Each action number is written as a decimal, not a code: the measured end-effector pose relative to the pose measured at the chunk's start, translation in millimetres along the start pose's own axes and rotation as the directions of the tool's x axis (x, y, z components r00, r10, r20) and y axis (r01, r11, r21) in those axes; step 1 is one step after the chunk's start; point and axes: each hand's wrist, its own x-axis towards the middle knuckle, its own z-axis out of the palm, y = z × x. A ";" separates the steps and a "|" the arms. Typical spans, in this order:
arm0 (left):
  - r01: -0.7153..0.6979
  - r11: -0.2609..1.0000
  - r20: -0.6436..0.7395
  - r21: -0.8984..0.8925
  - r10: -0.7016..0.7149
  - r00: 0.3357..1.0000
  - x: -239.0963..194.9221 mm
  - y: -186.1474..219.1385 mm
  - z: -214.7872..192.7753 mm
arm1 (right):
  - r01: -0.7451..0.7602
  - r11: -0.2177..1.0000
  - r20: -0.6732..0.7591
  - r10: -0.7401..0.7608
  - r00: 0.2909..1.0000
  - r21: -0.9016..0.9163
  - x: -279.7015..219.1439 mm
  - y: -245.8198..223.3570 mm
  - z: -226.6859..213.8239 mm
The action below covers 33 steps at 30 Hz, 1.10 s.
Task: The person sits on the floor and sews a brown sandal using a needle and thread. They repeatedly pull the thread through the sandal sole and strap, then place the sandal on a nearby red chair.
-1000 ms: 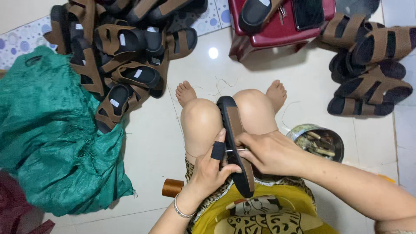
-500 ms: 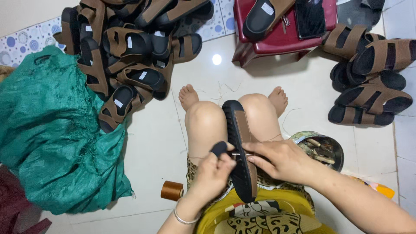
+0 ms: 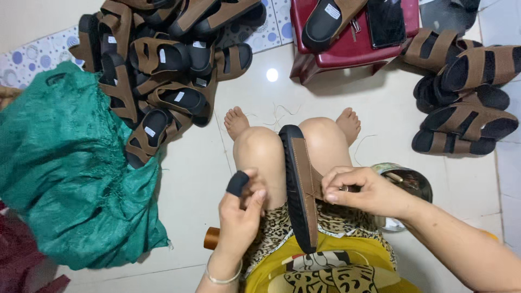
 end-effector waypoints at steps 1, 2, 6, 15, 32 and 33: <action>-0.101 0.929 0.000 0.356 0.108 0.994 1.4 16.3 1.1 | 0.107 0.988 0.055 -0.113 0.992 0.109 0.3 -5.5 0.8; -0.180 0.726 0.036 0.663 0.209 0.977 2.4 32.9 2.2 | 0.204 0.954 0.099 -0.230 0.968 0.220 0.3 -11.4 1.8; -0.540 0.375 0.511 0.754 0.181 0.840 -17.9 -3.2 24.7 | 0.110 0.941 0.003 -0.117 0.993 0.321 -2.6 -15.8 -5.1; -0.687 -0.105 0.693 0.719 0.190 0.696 -17.0 -46.5 74.2 | 0.401 0.916 -0.078 -0.400 0.913 -0.009 7.1 -2.0 14.7; -0.049 0.987 0.066 0.153 0.040 0.997 0.6 -6.2 23.7 | -0.326 0.880 -0.699 -0.010 0.715 -0.346 50.8 91.8 -68.4; -0.039 0.988 0.070 0.152 0.028 0.997 -5.3 -13.5 17.1 | -0.335 0.879 -0.701 0.001 0.713 -0.339 37.0 101.5 -106.5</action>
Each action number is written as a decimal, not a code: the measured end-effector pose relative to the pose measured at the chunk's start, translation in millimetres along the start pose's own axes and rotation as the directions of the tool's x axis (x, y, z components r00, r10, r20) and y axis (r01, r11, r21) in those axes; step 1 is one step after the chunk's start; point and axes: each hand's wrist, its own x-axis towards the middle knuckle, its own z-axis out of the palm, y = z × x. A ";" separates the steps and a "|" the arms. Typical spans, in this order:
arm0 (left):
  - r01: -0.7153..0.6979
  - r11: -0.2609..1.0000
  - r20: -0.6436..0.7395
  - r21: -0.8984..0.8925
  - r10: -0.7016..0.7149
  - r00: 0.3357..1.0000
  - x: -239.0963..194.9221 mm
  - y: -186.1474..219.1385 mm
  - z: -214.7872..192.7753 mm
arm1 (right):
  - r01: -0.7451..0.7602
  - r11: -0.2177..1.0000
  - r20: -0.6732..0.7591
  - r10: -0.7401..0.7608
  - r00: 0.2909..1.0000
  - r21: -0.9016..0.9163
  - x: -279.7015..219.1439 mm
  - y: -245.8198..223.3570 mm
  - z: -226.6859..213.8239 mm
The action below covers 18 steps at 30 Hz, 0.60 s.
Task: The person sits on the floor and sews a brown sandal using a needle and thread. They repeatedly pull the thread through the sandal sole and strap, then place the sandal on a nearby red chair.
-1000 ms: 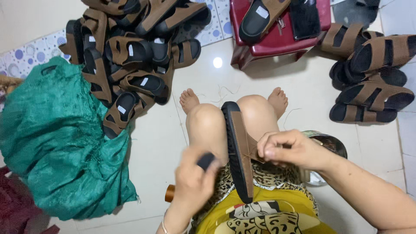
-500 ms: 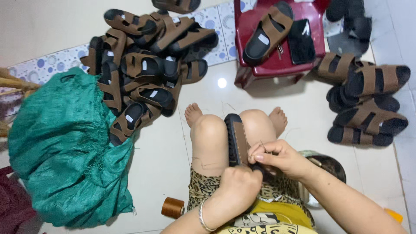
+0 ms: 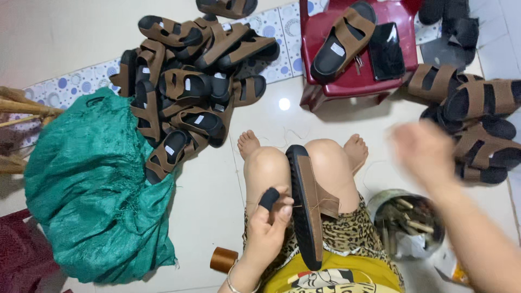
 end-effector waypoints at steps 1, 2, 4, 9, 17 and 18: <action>0.076 0.985 -0.005 0.152 -0.076 0.997 -6.3 -8.3 -5.1 | 0.139 0.968 -0.198 -0.180 0.963 -0.207 16.8 26.4 -27.5; 0.140 0.944 -0.017 0.299 -0.142 0.990 -9.9 -17.0 -10.0 | 0.230 0.874 -0.342 -0.393 0.854 -0.429 35.8 52.1 -56.5; 0.318 0.881 0.091 0.350 -0.370 0.925 -15.4 -11.6 -24.4 | 0.234 0.878 -0.360 -0.397 0.844 -0.419 17.0 69.3 -71.4; 0.585 0.674 0.401 0.452 -0.739 0.542 -12.2 -16.8 -35.3 | 0.333 0.940 -0.232 -0.341 0.911 -0.074 -88.6 -51.4 -34.7; 0.168 0.935 0.218 -0.312 -0.102 0.971 30.0 6.3 -27.1 | 0.292 0.939 0.741 -0.064 0.668 -0.182 -127.0 -98.9 -13.3; 0.174 0.934 0.220 -0.314 -0.106 0.970 35.6 8.9 -27.6 | 0.287 0.940 0.743 -0.058 0.667 -0.184 -132.0 -90.7 -11.8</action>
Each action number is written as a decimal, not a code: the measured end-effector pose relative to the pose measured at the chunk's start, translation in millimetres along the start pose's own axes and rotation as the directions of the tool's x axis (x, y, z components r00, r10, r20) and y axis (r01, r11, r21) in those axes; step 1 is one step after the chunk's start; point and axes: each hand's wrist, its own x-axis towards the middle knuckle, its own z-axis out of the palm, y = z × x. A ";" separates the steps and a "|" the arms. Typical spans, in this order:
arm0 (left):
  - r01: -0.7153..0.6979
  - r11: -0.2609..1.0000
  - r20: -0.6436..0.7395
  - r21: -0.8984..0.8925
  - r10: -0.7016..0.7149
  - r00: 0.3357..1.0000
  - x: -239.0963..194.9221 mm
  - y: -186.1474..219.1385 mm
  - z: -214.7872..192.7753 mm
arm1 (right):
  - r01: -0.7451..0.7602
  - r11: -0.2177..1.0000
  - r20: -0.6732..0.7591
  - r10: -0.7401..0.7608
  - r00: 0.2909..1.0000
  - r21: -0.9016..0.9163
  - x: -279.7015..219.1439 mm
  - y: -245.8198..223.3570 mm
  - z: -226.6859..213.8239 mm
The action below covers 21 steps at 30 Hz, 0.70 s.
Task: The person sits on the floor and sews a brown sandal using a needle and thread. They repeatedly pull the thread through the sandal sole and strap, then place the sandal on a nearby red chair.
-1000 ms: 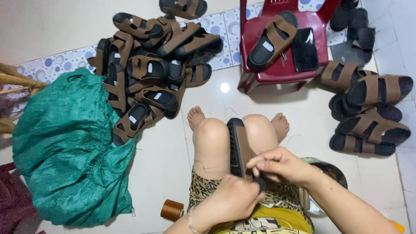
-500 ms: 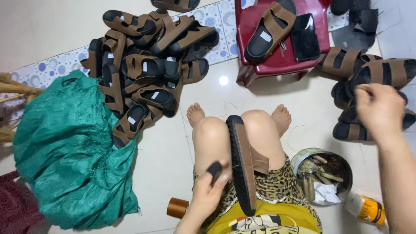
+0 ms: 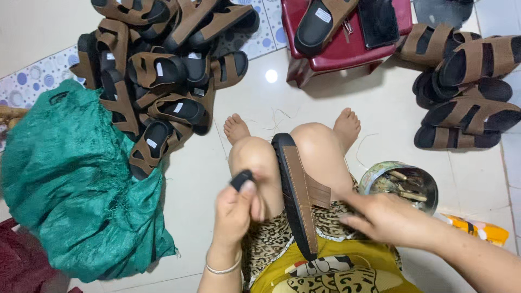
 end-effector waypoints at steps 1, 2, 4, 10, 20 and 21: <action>-0.175 0.933 -0.115 0.316 0.221 0.969 5.2 3.5 -0.8 | 0.177 0.984 -0.047 -0.178 0.983 -0.032 -2.6 5.9 7.1; -0.273 0.741 -0.156 0.614 0.453 0.877 9.7 7.5 -2.1 | 0.350 0.934 -0.087 -0.355 0.931 -0.072 -4.3 11.3 13.9; -0.234 0.642 -0.217 0.731 0.543 0.811 15.7 10.4 -11.9 | 0.470 0.881 -0.170 -0.457 0.873 0.049 -9.7 -3.8 0.5; -0.349 0.915 -0.538 -0.202 0.194 0.820 30.8 -18.5 -64.8 | 0.691 0.486 -0.481 -0.497 0.722 0.535 17.3 -42.0 -0.4; -0.009 0.903 -0.261 -0.429 -0.114 0.959 12.9 -64.4 -150.9 | 0.201 0.662 -0.366 0.119 0.923 0.722 58.2 -19.7 -32.9; -0.009 0.903 -0.263 -0.429 -0.115 0.958 -8.3 -52.1 -159.5 | 0.200 0.662 -0.364 0.118 0.924 0.722 54.0 -6.4 -31.7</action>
